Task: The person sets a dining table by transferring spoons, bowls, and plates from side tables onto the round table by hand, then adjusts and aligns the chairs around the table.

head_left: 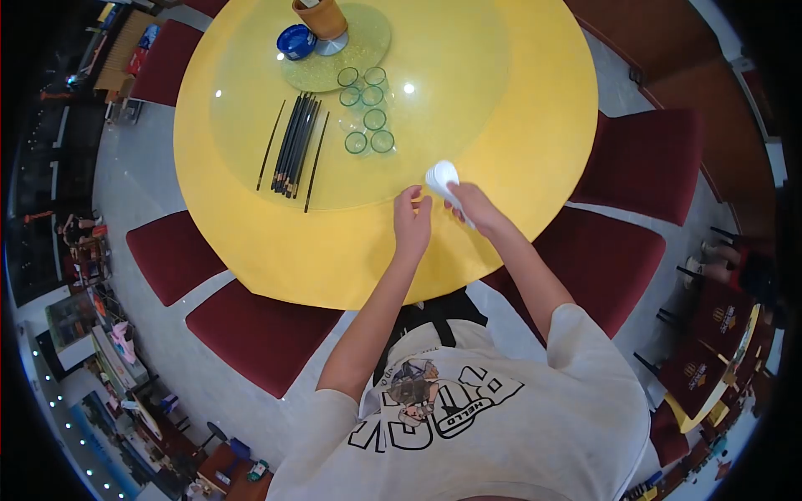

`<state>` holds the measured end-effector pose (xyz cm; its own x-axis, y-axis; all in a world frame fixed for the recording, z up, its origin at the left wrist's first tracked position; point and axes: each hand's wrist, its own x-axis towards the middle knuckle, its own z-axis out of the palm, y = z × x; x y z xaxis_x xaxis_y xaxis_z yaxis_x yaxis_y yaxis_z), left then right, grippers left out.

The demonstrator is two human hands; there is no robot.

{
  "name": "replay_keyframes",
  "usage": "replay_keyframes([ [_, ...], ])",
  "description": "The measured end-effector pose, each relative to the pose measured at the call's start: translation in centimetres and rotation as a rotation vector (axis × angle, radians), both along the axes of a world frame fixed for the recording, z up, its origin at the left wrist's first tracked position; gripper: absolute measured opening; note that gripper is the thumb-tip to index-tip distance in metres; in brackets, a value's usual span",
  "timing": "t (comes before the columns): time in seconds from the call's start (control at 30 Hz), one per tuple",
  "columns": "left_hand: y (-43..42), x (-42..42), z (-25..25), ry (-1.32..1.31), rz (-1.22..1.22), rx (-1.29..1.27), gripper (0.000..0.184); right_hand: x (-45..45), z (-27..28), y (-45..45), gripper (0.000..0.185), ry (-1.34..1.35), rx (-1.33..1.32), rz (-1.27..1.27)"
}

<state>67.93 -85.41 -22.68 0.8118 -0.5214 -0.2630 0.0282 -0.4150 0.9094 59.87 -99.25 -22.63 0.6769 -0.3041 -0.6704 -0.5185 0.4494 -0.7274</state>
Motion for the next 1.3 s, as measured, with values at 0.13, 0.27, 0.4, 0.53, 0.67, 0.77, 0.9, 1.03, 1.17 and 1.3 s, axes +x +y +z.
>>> replay_keyframes([
  [0.13, -4.1, 2.3, -3.6, 0.146, -0.02, 0.011, 0.04, 6.6, -3.3, -4.0, 0.039, 0.014, -0.054, -0.144],
  [0.27, -9.2, 5.9, -6.4, 0.074, 0.022, -0.093, 0.038, 12.5, -7.3, -7.1, 0.045, -0.011, -0.287, -0.152],
  [0.4, -12.3, 8.2, -5.4, 0.243, 0.163, -0.188, 0.033, 16.0, -10.2, -8.7, 0.051, 0.114, -0.497, -0.051],
  [0.53, -13.7, 9.5, -5.3, 0.32, 0.275, -0.221, 0.03, 18.0, -8.3, -9.2, 0.048, 0.191, -0.684, -0.037],
  [0.67, -13.9, 10.4, -5.2, 0.371, 0.277, -0.189, 0.029, 19.4, -6.9, -9.6, 0.05, 0.292, -0.833, 0.049],
  [0.77, -13.7, 10.7, -5.8, 0.458, 0.29, -0.24, 0.029, 19.7, -5.1, -9.3, 0.049, 0.387, -0.757, 0.196],
  [0.9, -14.1, 10.9, -5.7, 0.554, 0.395, -0.284, 0.025, 20.2, -4.7, -8.9, 0.045, 0.402, -0.82, 0.115],
  [1.03, -13.7, 10.8, -5.1, 0.599, 0.343, -0.337, 0.026, 20.0, -4.6, -8.2, 0.043, 0.398, -0.876, 0.057],
  [1.17, -14.1, 10.4, -4.9, 0.631, 0.457, -0.416, 0.024, 19.9, -5.2, -8.0, 0.043, 0.388, -0.905, 0.088],
  [1.3, -13.8, 10.3, -5.6, 0.634, 0.455, -0.424, 0.023, 19.9, -5.5, -7.6, 0.043, 0.393, -0.931, 0.104],
])
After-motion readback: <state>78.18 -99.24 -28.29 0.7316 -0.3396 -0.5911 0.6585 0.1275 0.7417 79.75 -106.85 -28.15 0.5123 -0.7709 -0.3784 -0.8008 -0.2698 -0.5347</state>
